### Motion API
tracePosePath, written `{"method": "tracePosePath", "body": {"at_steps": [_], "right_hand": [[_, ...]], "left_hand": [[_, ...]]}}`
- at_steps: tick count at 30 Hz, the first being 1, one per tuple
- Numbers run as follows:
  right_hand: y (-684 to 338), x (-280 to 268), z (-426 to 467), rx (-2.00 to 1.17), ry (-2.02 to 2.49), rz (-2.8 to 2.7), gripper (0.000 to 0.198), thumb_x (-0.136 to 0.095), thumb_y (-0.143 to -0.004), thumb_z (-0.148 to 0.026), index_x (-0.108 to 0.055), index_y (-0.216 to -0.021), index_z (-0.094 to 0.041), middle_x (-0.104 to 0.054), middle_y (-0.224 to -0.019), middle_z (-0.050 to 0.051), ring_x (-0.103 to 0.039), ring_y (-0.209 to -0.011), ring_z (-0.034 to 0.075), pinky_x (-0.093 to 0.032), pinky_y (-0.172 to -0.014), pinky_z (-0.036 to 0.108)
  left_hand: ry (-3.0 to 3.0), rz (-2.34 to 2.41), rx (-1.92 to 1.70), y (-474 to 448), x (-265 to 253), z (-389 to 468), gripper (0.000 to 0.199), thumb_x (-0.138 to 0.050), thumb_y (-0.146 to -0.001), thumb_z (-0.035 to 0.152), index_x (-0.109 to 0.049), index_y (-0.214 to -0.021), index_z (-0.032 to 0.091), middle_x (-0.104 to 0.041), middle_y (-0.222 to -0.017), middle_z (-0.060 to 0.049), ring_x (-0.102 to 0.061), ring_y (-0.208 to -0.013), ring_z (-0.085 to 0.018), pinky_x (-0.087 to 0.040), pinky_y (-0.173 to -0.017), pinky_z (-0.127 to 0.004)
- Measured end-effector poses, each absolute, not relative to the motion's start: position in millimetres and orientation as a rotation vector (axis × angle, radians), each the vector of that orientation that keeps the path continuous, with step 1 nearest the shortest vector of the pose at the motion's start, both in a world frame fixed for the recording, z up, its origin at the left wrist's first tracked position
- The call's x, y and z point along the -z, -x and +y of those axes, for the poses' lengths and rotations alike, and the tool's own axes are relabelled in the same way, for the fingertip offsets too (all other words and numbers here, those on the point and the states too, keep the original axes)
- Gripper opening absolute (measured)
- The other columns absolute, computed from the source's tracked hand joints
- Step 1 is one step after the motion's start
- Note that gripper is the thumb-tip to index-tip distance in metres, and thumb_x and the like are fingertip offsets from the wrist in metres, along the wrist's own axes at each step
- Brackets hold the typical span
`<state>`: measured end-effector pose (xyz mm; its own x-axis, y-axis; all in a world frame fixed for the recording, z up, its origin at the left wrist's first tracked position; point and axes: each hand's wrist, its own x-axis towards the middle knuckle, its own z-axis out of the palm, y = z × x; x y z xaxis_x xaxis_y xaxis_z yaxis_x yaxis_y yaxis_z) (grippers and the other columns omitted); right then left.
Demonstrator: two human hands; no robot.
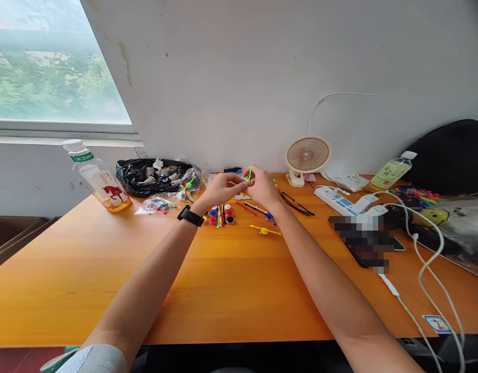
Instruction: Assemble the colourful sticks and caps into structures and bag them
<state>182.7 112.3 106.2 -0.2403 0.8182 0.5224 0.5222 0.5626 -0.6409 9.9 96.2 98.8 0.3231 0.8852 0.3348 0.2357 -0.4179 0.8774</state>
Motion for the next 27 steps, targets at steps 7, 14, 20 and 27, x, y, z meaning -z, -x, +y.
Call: {"method": "tracePosePath", "body": {"at_steps": [7, 14, 20, 27], "right_hand": [[-183, -114, 108, -0.805, 0.908, -1.932, 0.025, -0.065, -0.079, -0.022, -0.059, -0.103, -0.021, -0.069, -0.085, 0.000, -0.068, -0.071, 0.016, -0.052, -0.063, 0.025], [-186, -111, 112, -0.708, 0.950, -1.960, 0.020, -0.070, -0.080, -0.024, -0.059, -0.098, -0.022, -0.071, -0.081, 0.000, -0.067, -0.071, 0.017, -0.052, -0.062, 0.026], [-187, -115, 107, -0.733, 0.923, -2.036, 0.019, -0.066, -0.078, -0.021, -0.059, -0.095, -0.022, -0.071, -0.079, -0.001, -0.066, -0.069, 0.017, -0.049, -0.063, 0.026], [-187, -122, 97, -0.700, 0.934, -2.112, 0.014, -0.063, -0.077, -0.024, -0.051, -0.085, -0.023, -0.058, -0.064, -0.005, -0.053, -0.058, 0.014, -0.036, -0.054, 0.024]], "left_hand": [[-1.651, 0.983, -1.246, -7, -109, 93, 0.034, -0.063, -0.092, 0.041, -0.076, -0.104, 0.012, -0.078, -0.096, -0.008, -0.074, -0.088, -0.021, -0.060, -0.081, -0.032], [-1.686, 0.947, -1.193, -4, -113, 89, 0.043, -0.079, -0.083, 0.051, -0.078, -0.100, 0.011, -0.079, -0.103, -0.012, -0.074, -0.096, -0.024, -0.059, -0.087, -0.034], [-1.741, 0.942, -1.134, 3, -112, 91, 0.043, -0.082, -0.080, 0.050, -0.080, -0.101, 0.011, -0.080, -0.100, -0.011, -0.074, -0.095, -0.025, -0.058, -0.086, -0.034], [-1.807, 0.905, -1.021, 11, -112, 93, 0.027, -0.077, -0.084, 0.038, -0.080, -0.094, 0.013, -0.079, -0.091, -0.007, -0.073, -0.085, -0.020, -0.058, -0.078, -0.029]]}}
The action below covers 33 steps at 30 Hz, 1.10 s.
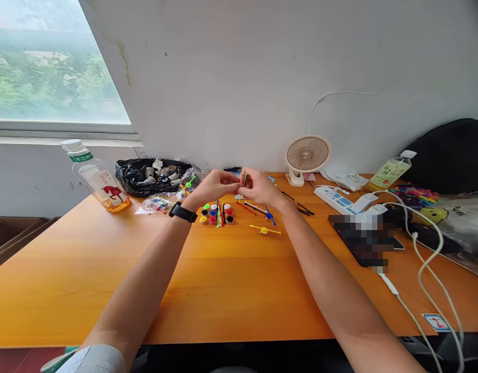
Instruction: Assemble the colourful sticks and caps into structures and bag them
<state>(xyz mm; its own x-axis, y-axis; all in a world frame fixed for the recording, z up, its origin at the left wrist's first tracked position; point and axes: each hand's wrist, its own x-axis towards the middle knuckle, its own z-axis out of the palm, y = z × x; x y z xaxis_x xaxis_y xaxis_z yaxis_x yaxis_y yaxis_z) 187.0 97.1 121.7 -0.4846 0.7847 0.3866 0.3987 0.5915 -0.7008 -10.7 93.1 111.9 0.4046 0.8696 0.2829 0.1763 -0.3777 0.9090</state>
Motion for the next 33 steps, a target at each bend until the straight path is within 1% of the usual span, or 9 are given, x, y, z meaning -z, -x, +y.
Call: {"method": "tracePosePath", "body": {"at_steps": [9, 13, 17, 20, 22, 25, 27, 30, 33], "right_hand": [[-192, -108, 106, -0.769, 0.979, -2.245, 0.014, -0.058, -0.082, -0.028, -0.047, -0.089, -0.024, -0.049, -0.066, -0.007, -0.043, -0.060, 0.014, -0.028, -0.055, 0.025], [-191, -103, 108, -0.782, 1.036, -2.241, 0.016, -0.059, -0.083, -0.028, -0.044, -0.086, -0.024, -0.046, -0.067, -0.007, -0.041, -0.061, 0.014, -0.028, -0.056, 0.026], [-196, -94, 114, -0.738, 1.114, -2.238, 0.014, -0.058, -0.084, -0.024, -0.044, -0.088, -0.024, -0.050, -0.069, -0.006, -0.046, -0.063, 0.014, -0.031, -0.058, 0.025], [-203, -88, 122, -0.729, 1.292, -2.268, 0.020, -0.058, -0.088, -0.021, -0.050, -0.106, -0.023, -0.057, -0.074, -0.005, -0.053, -0.067, 0.015, -0.034, -0.059, 0.024], [-208, -85, 127, -0.648, 1.468, -2.319, 0.028, -0.061, -0.089, -0.019, -0.051, -0.115, -0.020, -0.063, -0.080, -0.002, -0.056, -0.070, 0.016, -0.034, -0.059, 0.025], [-213, -86, 129, -0.483, 1.676, -2.429, 0.021, -0.063, -0.090, -0.017, -0.058, -0.110, -0.018, -0.069, -0.091, 0.005, -0.059, -0.075, 0.018, -0.033, -0.059, 0.026], [-215, -86, 130, -0.431, 1.735, -2.468, 0.013, -0.065, -0.090, -0.015, -0.062, -0.102, -0.017, -0.071, -0.095, 0.008, -0.061, -0.077, 0.019, -0.033, -0.059, 0.026], [-216, -85, 130, -0.439, 1.748, -2.487, 0.014, -0.068, -0.090, -0.016, -0.067, -0.103, -0.016, -0.073, -0.098, 0.010, -0.064, -0.082, 0.020, -0.036, -0.061, 0.026], [-218, -84, 132, -0.443, 1.750, -2.515, 0.031, -0.071, -0.091, -0.023, -0.068, -0.121, -0.017, -0.074, -0.107, 0.010, -0.068, -0.090, 0.021, -0.041, -0.067, 0.025]], "left_hand": [[-1.610, 0.917, -0.923, 10, -96, 99, 0.023, -0.081, -0.079, 0.031, -0.077, -0.091, 0.011, -0.079, -0.088, -0.009, -0.076, -0.083, -0.018, -0.063, -0.085, -0.032], [-1.562, 0.960, -0.938, 5, -86, 103, 0.017, -0.079, -0.079, 0.027, -0.075, -0.086, 0.012, -0.078, -0.082, -0.008, -0.077, -0.080, -0.019, -0.064, -0.084, -0.035], [-1.503, 0.999, -1.024, 6, -79, 107, 0.018, -0.078, -0.080, 0.028, -0.076, -0.089, 0.012, -0.078, -0.083, -0.008, -0.077, -0.080, -0.019, -0.064, -0.086, -0.036], [-1.589, 0.992, -1.026, 8, -77, 108, 0.029, -0.081, -0.080, 0.036, -0.077, -0.097, 0.013, -0.078, -0.088, -0.008, -0.077, -0.081, -0.019, -0.063, -0.084, -0.034], [-1.744, 1.032, -0.974, 7, -75, 108, 0.033, -0.082, -0.078, 0.043, -0.077, -0.093, 0.014, -0.078, -0.086, -0.008, -0.075, -0.079, -0.019, -0.060, -0.076, -0.031], [-1.989, 1.158, -0.892, 2, -66, 110, 0.035, -0.083, -0.076, 0.049, -0.073, -0.078, 0.015, -0.076, -0.077, -0.007, -0.069, -0.070, -0.018, -0.053, -0.064, -0.028], [-2.077, 1.197, -0.868, -3, -57, 111, 0.033, -0.081, -0.079, 0.047, -0.073, -0.081, 0.015, -0.075, -0.076, -0.006, -0.068, -0.068, -0.018, -0.050, -0.062, -0.027], [-2.202, 1.162, -0.828, -9, -43, 113, 0.026, -0.073, -0.086, 0.039, -0.077, -0.099, 0.016, -0.078, -0.089, -0.009, -0.071, -0.081, -0.021, -0.052, -0.071, -0.030], [-2.333, 1.179, -0.723, -10, -33, 114, 0.022, -0.071, -0.087, 0.037, -0.079, -0.097, 0.019, -0.079, -0.099, -0.010, -0.071, -0.093, -0.025, -0.053, -0.080, -0.033]]}}
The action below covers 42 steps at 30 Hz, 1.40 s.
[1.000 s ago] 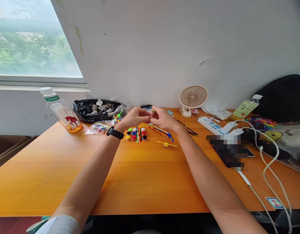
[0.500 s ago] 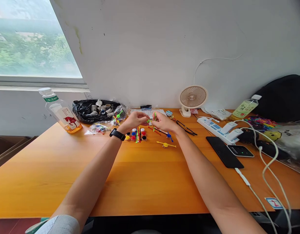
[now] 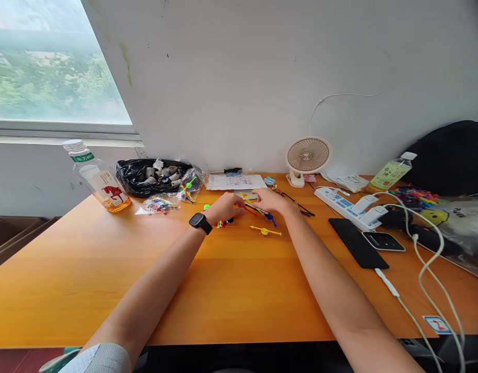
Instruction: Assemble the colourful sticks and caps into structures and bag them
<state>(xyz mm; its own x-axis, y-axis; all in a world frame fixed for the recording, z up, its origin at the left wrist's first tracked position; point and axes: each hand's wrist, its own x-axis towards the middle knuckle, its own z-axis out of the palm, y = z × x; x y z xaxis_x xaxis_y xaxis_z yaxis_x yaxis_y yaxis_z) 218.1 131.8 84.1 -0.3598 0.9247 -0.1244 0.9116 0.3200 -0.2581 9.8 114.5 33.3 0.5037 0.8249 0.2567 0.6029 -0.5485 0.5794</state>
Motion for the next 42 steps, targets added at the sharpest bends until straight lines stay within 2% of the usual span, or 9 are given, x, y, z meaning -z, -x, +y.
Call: {"method": "tracePosePath", "body": {"at_steps": [2, 5, 9, 14, 22, 27, 31, 37, 42], "right_hand": [[-222, -86, 133, -0.418, 1.761, -2.526, 0.034, -0.072, -0.091, -0.025, -0.068, -0.124, -0.018, -0.074, -0.112, 0.011, -0.069, -0.097, 0.022, -0.044, -0.071, 0.025], [-231, -92, 134, -0.381, 1.843, -2.532, 0.023, -0.077, -0.088, -0.031, -0.072, -0.107, -0.018, -0.075, -0.111, 0.012, -0.070, -0.097, 0.024, -0.046, -0.070, 0.028], [-244, -100, 130, -0.564, 2.198, -2.508, 0.042, -0.089, -0.074, -0.049, -0.070, -0.096, -0.018, -0.075, -0.086, 0.011, -0.073, -0.079, 0.027, -0.051, -0.064, 0.033], [-248, -98, 127, -0.914, 2.330, -2.387, 0.029, -0.088, -0.075, -0.025, -0.066, -0.092, -0.018, -0.073, -0.073, 0.005, -0.073, -0.068, 0.022, -0.054, -0.062, 0.030], [-254, -104, 129, -0.853, 2.297, -2.398, 0.018, -0.078, -0.080, -0.014, -0.063, -0.087, -0.019, -0.073, -0.078, 0.005, -0.073, -0.070, 0.023, -0.053, -0.065, 0.032], [-249, -116, 127, -0.588, 2.051, -2.507, 0.015, -0.079, -0.080, -0.016, -0.065, -0.082, -0.021, -0.072, -0.075, 0.004, -0.070, -0.069, 0.022, -0.046, -0.061, 0.030], [-243, -122, 123, -0.494, 1.858, -2.530, 0.016, -0.078, -0.078, -0.011, -0.065, -0.078, -0.021, -0.071, -0.071, 0.004, -0.066, -0.066, 0.020, -0.042, -0.058, 0.030], [-237, -122, 119, -0.782, 1.396, -2.422, 0.010, -0.074, -0.079, -0.016, -0.065, -0.082, -0.020, -0.072, -0.072, 0.001, -0.067, -0.070, 0.019, -0.047, -0.064, 0.028], [-218, -119, 116, -1.056, 0.986, -2.044, 0.031, -0.080, -0.080, -0.041, -0.069, -0.097, -0.019, -0.071, -0.086, 0.002, -0.071, -0.077, 0.018, -0.055, -0.071, 0.028]], "left_hand": [[-2.370, 1.221, -0.645, -7, -31, 115, 0.022, -0.072, -0.085, 0.038, -0.080, -0.094, 0.020, -0.079, -0.100, -0.009, -0.072, -0.092, -0.026, -0.053, -0.079, -0.033], [-2.429, 1.271, -0.608, -1, -36, 114, 0.022, -0.071, -0.086, 0.037, -0.080, -0.099, 0.021, -0.078, -0.103, -0.010, -0.072, -0.094, -0.027, -0.054, -0.082, -0.034], [-2.524, 1.306, -0.644, 8, -49, 112, 0.029, -0.073, -0.085, 0.037, -0.078, -0.109, 0.021, -0.076, -0.113, -0.011, -0.070, -0.105, -0.030, -0.053, -0.089, -0.036], [-2.505, 1.376, -0.412, 21, -57, 114, 0.046, -0.081, -0.076, 0.051, -0.079, -0.110, 0.021, -0.077, -0.108, -0.011, -0.071, -0.090, -0.027, -0.051, -0.076, -0.031], [-2.501, 1.313, -0.382, 26, -54, 120, 0.042, -0.082, -0.076, 0.045, -0.079, -0.110, 0.022, -0.078, -0.108, -0.009, -0.071, -0.097, -0.026, -0.050, -0.077, -0.029], [-2.483, 1.311, -0.367, 25, -61, 115, 0.065, -0.088, -0.065, 0.054, -0.076, -0.121, 0.024, -0.076, -0.119, -0.010, -0.072, -0.103, -0.030, -0.053, -0.081, -0.031], [-2.438, 1.297, -0.291, 27, -62, 115, 0.067, -0.092, -0.058, 0.048, -0.076, -0.120, 0.026, -0.075, -0.123, -0.008, -0.072, -0.103, -0.031, -0.054, -0.081, -0.031], [-2.465, 1.133, -0.651, 22, -71, 112, 0.054, -0.080, -0.079, 0.053, -0.074, -0.124, 0.023, -0.073, -0.125, -0.011, -0.066, -0.120, -0.032, -0.050, -0.102, -0.038], [-2.108, 0.900, -1.051, 2, -86, 106, 0.045, -0.063, -0.097, 0.052, -0.068, -0.126, 0.019, -0.074, -0.122, -0.013, -0.073, -0.106, -0.024, -0.056, -0.091, -0.033]]}}
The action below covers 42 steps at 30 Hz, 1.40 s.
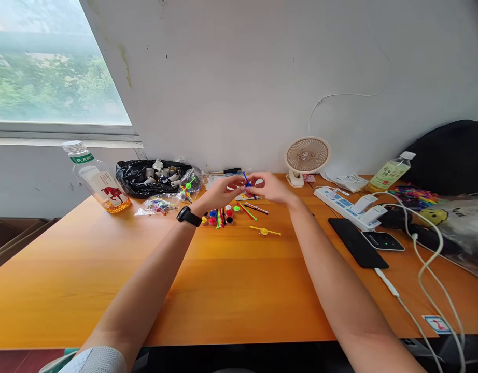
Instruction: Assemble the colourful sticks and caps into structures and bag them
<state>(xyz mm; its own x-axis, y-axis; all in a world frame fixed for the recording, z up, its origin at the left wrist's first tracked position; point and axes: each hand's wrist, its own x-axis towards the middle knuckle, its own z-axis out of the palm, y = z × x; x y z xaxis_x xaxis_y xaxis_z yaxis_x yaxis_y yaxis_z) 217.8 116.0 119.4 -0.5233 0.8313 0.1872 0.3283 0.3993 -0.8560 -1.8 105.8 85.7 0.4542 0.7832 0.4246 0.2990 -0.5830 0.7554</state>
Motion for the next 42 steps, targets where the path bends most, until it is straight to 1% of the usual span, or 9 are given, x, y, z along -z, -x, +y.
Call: {"method": "tracePosePath", "body": {"at_steps": [4, 7, 13, 17, 22, 24, 28, 33, 42], "right_hand": [[-203, -116, 116, -1.166, 0.908, -1.798, 0.046, -0.087, -0.073, -0.051, -0.070, -0.102, -0.020, -0.071, -0.086, 0.001, -0.072, -0.079, 0.019, -0.059, -0.073, 0.030], [-196, -112, 119, -1.213, 0.863, -1.714, 0.043, -0.086, -0.076, -0.045, -0.069, -0.106, -0.021, -0.073, -0.085, 0.001, -0.074, -0.085, 0.020, -0.061, -0.081, 0.032], [-186, -102, 120, -1.234, 0.774, -1.667, 0.033, -0.073, -0.089, -0.043, -0.058, -0.111, -0.025, -0.076, -0.095, 0.002, -0.075, -0.091, 0.020, -0.061, -0.083, 0.035], [-186, -104, 119, -1.124, 0.798, -1.763, 0.025, -0.066, -0.093, -0.039, -0.053, -0.110, -0.025, -0.075, -0.088, 0.000, -0.073, -0.090, 0.020, -0.058, -0.083, 0.035], [-190, -112, 120, -0.760, 0.870, -1.917, 0.015, -0.062, -0.092, -0.034, -0.066, -0.099, -0.021, -0.075, -0.100, 0.005, -0.069, -0.098, 0.021, -0.053, -0.084, 0.033], [-191, -112, 120, -0.800, 0.870, -1.893, 0.014, -0.065, -0.089, -0.032, -0.066, -0.096, -0.020, -0.074, -0.095, 0.005, -0.069, -0.089, 0.020, -0.054, -0.078, 0.032], [-190, -111, 118, -1.097, 0.824, -1.771, 0.017, -0.072, -0.081, -0.029, -0.059, -0.090, -0.021, -0.069, -0.078, 0.001, -0.069, -0.070, 0.018, -0.057, -0.068, 0.031], [-188, -111, 115, -1.190, 0.834, -1.689, 0.024, -0.076, -0.075, -0.026, -0.055, -0.087, -0.023, -0.071, -0.077, 0.000, -0.071, -0.072, 0.018, -0.061, -0.071, 0.033], [-191, -113, 111, -1.203, 0.723, -1.775, 0.024, -0.075, -0.075, -0.026, -0.055, -0.089, -0.022, -0.065, -0.073, -0.003, -0.065, -0.065, 0.015, -0.055, -0.064, 0.027]], "left_hand": [[-1.835, 0.765, -1.213, -7, -92, 103, 0.051, -0.071, -0.092, 0.054, -0.065, -0.125, 0.016, -0.076, -0.110, -0.013, -0.076, -0.096, -0.023, -0.059, -0.089, -0.035], [-1.729, 0.752, -1.264, -6, -97, 101, 0.051, -0.076, -0.089, 0.051, -0.065, -0.123, 0.015, -0.075, -0.101, -0.010, -0.075, -0.093, -0.022, -0.060, -0.090, -0.037], [-1.657, 0.828, -1.336, -2, -100, 98, 0.052, -0.081, -0.085, 0.050, -0.069, -0.124, 0.016, -0.073, -0.107, -0.010, -0.074, -0.092, -0.021, -0.061, -0.087, -0.037], [-1.737, 0.858, -1.383, -1, -101, 100, 0.046, -0.082, -0.085, 0.049, -0.072, -0.113, 0.015, -0.074, -0.097, -0.009, -0.074, -0.089, -0.021, -0.059, -0.086, -0.036], [-1.871, 0.926, -1.383, 4, -106, 100, 0.038, -0.081, -0.084, 0.047, -0.075, -0.104, 0.014, -0.077, -0.100, -0.010, -0.073, -0.093, -0.022, -0.059, -0.084, -0.034], [-1.931, 0.919, -1.331, 6, -109, 99, 0.036, -0.080, -0.085, 0.044, -0.076, -0.106, 0.014, -0.077, -0.103, -0.011, -0.073, -0.094, -0.021, -0.060, -0.086, -0.034], [-1.992, 0.875, -1.246, 7, -113, 95, 0.032, -0.077, -0.087, 0.036, -0.076, -0.109, 0.013, -0.078, -0.105, -0.012, -0.073, -0.091, -0.020, -0.060, -0.087, -0.035], [-2.039, 0.821, -1.235, 6, -112, 93, 0.025, -0.076, -0.086, 0.030, -0.074, -0.106, 0.014, -0.077, -0.100, -0.009, -0.072, -0.086, -0.018, -0.060, -0.083, -0.032], [-2.005, 0.803, -1.220, 8, -117, 90, 0.023, -0.076, -0.087, 0.032, -0.072, -0.100, 0.013, -0.075, -0.094, -0.008, -0.072, -0.084, -0.018, -0.060, -0.079, -0.032]]}}
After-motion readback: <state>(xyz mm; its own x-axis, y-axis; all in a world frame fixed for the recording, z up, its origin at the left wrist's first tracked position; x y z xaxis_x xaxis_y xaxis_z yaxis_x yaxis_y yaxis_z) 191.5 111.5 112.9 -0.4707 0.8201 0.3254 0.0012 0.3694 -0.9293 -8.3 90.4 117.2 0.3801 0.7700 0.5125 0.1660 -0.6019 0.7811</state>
